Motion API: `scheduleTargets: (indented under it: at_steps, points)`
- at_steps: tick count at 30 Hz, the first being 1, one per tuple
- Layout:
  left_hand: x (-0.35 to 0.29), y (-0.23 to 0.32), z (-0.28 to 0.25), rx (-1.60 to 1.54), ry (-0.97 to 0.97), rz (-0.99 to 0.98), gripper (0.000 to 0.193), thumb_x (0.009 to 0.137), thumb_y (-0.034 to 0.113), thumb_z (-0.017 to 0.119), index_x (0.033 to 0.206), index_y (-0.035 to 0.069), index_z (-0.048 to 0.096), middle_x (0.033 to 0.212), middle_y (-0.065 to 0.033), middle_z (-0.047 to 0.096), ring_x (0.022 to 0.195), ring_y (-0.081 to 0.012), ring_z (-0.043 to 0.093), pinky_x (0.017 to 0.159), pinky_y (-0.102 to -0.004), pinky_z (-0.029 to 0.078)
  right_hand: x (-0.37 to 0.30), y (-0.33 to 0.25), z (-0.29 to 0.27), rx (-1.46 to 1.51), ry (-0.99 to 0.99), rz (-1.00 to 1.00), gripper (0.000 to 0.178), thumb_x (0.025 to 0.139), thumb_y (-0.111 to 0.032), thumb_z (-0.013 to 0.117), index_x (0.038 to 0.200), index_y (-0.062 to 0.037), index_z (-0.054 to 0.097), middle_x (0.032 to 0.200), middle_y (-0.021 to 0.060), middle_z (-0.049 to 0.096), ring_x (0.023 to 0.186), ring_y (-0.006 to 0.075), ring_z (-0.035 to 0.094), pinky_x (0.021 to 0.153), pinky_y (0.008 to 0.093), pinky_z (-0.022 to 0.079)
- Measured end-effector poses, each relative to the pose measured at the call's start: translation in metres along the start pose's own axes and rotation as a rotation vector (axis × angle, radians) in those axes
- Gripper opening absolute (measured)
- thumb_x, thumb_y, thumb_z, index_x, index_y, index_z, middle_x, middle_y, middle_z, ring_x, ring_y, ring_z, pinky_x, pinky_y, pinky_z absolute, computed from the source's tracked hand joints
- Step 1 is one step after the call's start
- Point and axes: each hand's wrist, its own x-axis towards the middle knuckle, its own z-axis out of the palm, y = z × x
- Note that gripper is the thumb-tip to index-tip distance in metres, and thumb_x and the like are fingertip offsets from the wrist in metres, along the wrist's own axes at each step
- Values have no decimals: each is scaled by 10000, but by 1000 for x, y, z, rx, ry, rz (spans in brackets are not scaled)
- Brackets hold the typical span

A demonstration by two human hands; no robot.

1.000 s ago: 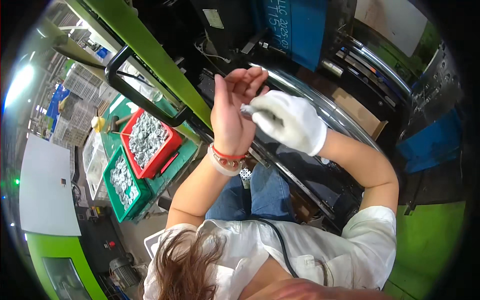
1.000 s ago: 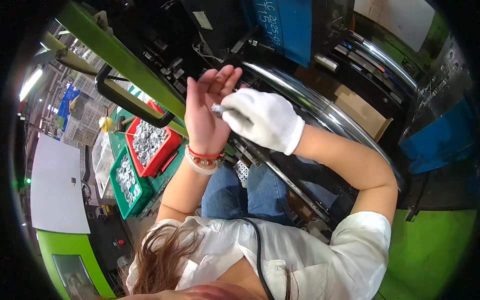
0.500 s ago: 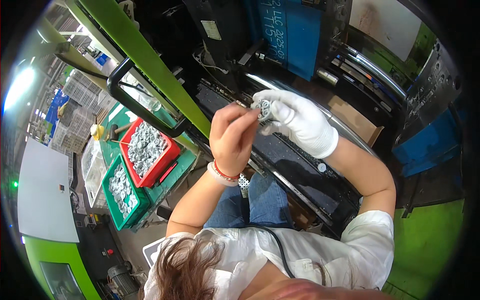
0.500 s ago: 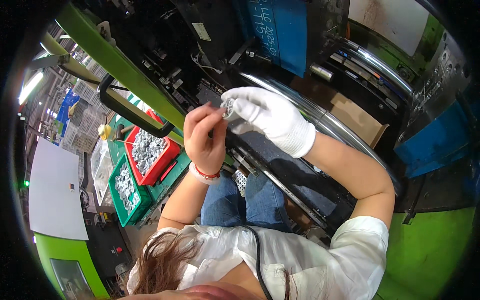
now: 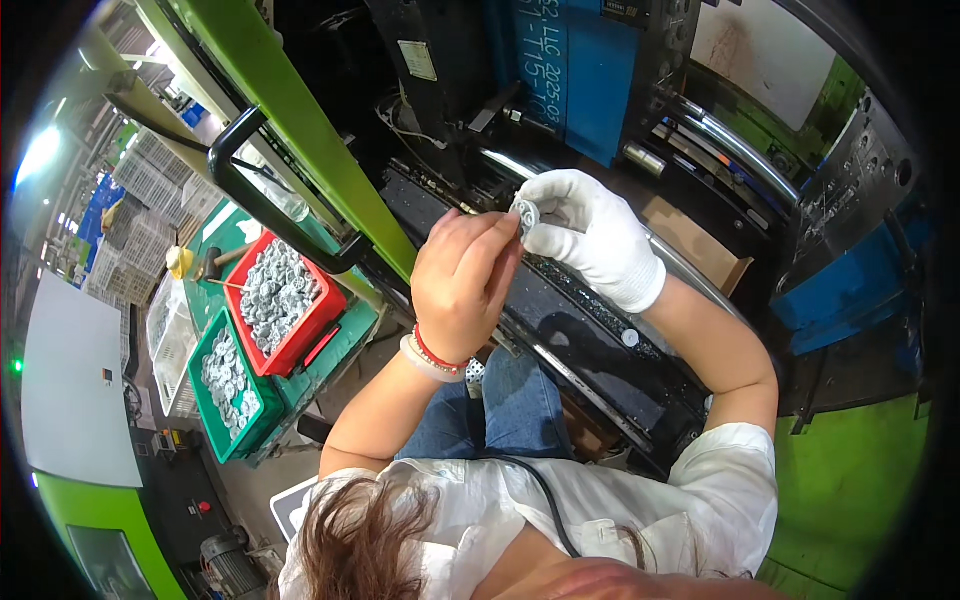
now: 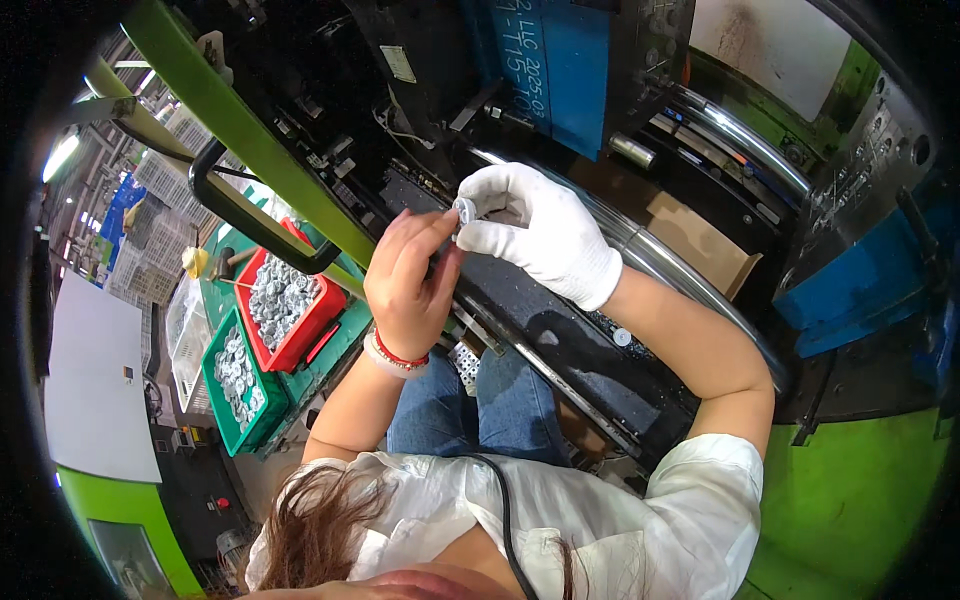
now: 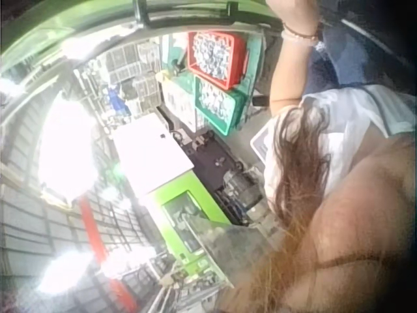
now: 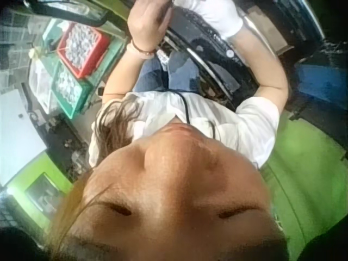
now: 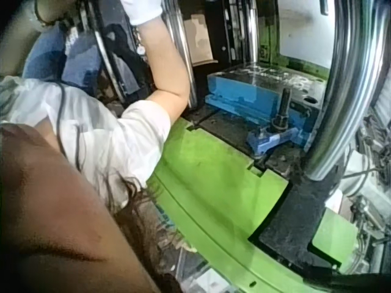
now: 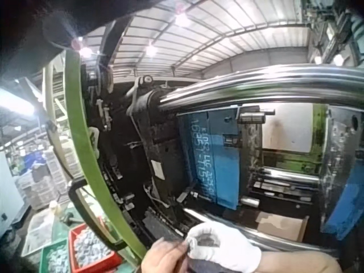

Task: Placing components into an injection molding machine and operating the equipment.

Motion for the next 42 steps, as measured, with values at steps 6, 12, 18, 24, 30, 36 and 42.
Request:
scheduleTargets:
  at_steps: [6, 12, 18, 24, 30, 36, 42]
  points:
    - [-4, -2, 11, -54, 70, -24, 267, 720, 25, 718, 972, 9, 629, 951, -121, 652, 843, -272, 635, 788, -396, 514, 0, -4, -2, 21, 10, 35, 344, 819, -44, 667, 1131, -13, 526, 1063, 62, 583, 977, 135, 571, 883, 285, 475]
    - [16, 18, -13, 118, -31, -63, 313, 702, -1, 718, 996, -24, 613, 986, -162, 649, 907, -303, 625, 857, -414, 482, 13, -20, -29, -92, 132, -151, 262, 842, -41, 623, 1088, -5, 542, 1009, 69, 595, 915, 141, 594, 826, 295, 506]
    - [25, -22, -114, 540, 508, -248, 448, 929, 147, 550, 1289, -59, 380, 1215, -180, 483, 999, -262, 563, 886, -333, 471, 69, -59, -217, -255, 773, -577, 321, 832, -100, 658, 1092, 46, 540, 983, 109, 605, 877, 174, 616, 787, 304, 545]
    - [11, -83, -84, -231, 440, -668, 179, 957, 217, 526, 966, 38, 531, 629, 52, 408, 518, -32, 359, 458, -196, 288, 127, -54, -321, -454, 838, -566, 444, 803, -129, 703, 1166, 67, 538, 1088, 139, 611, 953, 191, 617, 803, 295, 540]
    - [9, -92, -73, -257, 560, -634, 140, 964, 201, 510, 908, 74, 529, 608, 75, 378, 489, -6, 306, 424, -186, 229, 161, -42, -357, -692, 855, -545, 461, 780, -153, 732, 1182, 4, 571, 1093, 102, 638, 993, 147, 608, 862, 272, 496]
    - [9, -91, -72, -283, 615, -631, 133, 963, 191, 509, 970, 62, 541, 636, 65, 421, 490, -10, 320, 422, -187, 234, 172, -35, -371, -632, 808, -564, 461, 792, -204, 729, 1184, -14, 580, 1108, 81, 637, 991, 130, 599, 852, 273, 486]
    - [5, -99, -71, -254, 685, -674, 151, 955, 164, 522, 1059, 55, 540, 648, 55, 442, 488, -20, 340, 423, -185, 250, 155, -37, -361, -678, 757, -487, 476, 801, -239, 724, 1202, -31, 576, 1108, 58, 638, 988, 124, 597, 834, 286, 484]
